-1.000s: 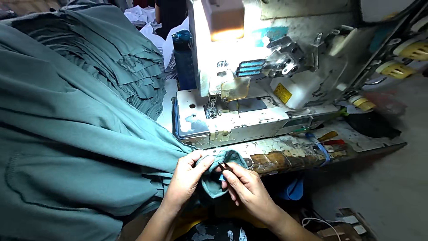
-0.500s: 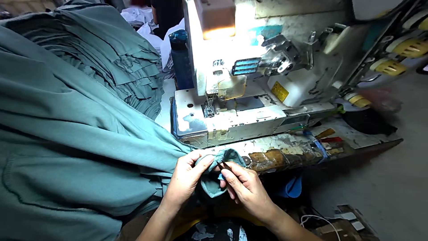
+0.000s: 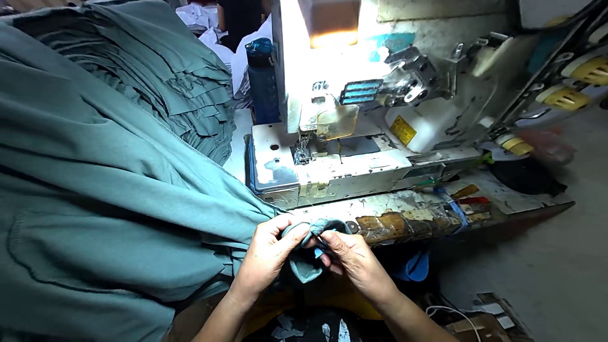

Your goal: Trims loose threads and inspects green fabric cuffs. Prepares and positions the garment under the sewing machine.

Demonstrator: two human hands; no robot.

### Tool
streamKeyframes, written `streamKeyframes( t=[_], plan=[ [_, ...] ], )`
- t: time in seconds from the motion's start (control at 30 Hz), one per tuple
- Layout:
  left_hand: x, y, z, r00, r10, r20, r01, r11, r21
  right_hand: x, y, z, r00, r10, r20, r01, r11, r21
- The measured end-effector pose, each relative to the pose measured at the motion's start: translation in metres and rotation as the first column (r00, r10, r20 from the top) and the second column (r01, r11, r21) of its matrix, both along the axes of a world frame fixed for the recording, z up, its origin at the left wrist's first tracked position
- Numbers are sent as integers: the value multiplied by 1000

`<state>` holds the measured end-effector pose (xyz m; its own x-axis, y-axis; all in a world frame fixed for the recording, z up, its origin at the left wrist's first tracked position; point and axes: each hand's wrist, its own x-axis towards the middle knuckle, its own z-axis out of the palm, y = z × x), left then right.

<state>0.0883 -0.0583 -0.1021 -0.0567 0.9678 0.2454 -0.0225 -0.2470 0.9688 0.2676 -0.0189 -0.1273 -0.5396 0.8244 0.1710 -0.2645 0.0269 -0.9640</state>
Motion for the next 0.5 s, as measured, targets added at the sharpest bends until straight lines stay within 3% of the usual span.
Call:
streamKeyframes(
  t=[0.23,0.33,0.43,0.5],
  plan=[
    [1,2,-5,986,2,-168,2,1000,26,0,-1,1,996,-17,-84,17,1000,-3],
    [-2,2,-6,992,23,-120,-24,1000,-6,6,0,1,981,-140,-133,166,965,202],
    [-4,0,-2,997,5,-83,-9,999,-50,4,11,-4,946,-322,-48,298,798,524],
    [-3,-1,-1,998,-11,-67,8,999,-54,-4,18,-6,920,-392,-28,320,707,631]
  ],
)
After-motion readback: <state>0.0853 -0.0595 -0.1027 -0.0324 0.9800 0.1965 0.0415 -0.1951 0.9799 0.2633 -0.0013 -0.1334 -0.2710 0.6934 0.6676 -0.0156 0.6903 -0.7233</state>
